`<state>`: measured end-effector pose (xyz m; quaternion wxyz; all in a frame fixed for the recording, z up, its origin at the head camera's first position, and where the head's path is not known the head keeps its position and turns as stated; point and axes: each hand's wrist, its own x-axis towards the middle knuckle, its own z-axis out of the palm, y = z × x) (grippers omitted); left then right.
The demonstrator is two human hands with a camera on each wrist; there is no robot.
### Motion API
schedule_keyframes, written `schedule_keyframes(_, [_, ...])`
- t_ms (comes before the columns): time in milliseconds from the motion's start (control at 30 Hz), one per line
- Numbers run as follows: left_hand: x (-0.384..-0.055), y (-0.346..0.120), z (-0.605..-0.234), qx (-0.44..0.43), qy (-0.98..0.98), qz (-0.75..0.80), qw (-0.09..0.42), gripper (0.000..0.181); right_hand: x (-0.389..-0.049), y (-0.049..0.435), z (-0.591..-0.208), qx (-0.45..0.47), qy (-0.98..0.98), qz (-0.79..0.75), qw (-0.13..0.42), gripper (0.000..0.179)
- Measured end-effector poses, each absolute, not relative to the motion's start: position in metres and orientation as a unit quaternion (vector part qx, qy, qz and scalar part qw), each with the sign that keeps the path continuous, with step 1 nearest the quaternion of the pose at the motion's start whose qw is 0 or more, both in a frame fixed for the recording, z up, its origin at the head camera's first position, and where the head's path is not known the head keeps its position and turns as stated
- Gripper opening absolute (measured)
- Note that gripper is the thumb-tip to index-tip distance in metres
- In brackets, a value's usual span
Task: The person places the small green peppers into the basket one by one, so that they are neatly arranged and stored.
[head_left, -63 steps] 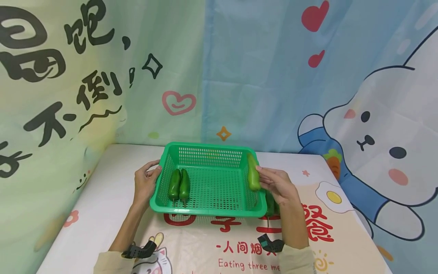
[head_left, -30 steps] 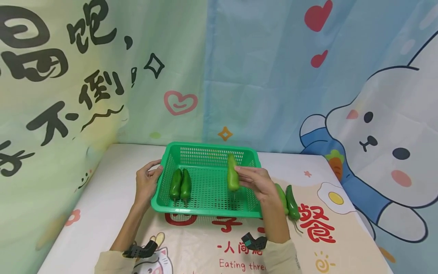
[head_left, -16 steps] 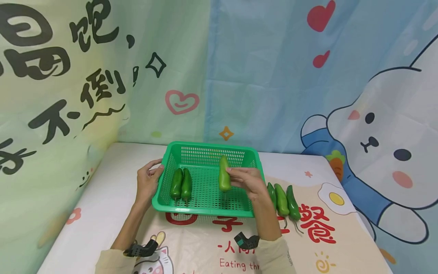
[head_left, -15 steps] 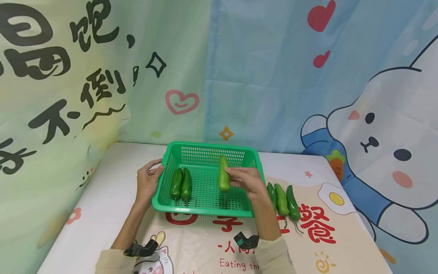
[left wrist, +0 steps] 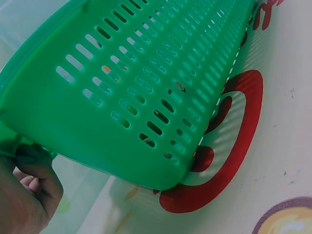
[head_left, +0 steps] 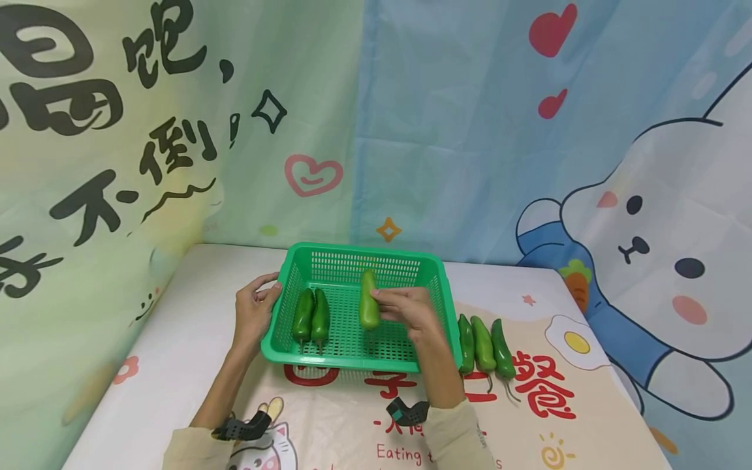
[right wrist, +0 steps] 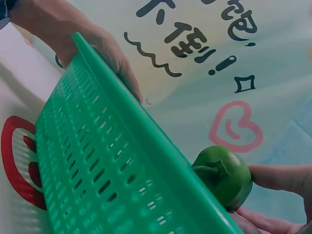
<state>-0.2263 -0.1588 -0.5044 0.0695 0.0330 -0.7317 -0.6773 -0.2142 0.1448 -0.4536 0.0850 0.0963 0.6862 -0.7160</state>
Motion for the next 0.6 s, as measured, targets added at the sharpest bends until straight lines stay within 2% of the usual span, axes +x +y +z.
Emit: schedule_keyframes(600, [-0.227,-0.159,-0.507,0.032,-0.732,-0.677,0.070,0.038,-0.216,0.112,-0.461,0.114,0.739,-0.661,0.063,0.029])
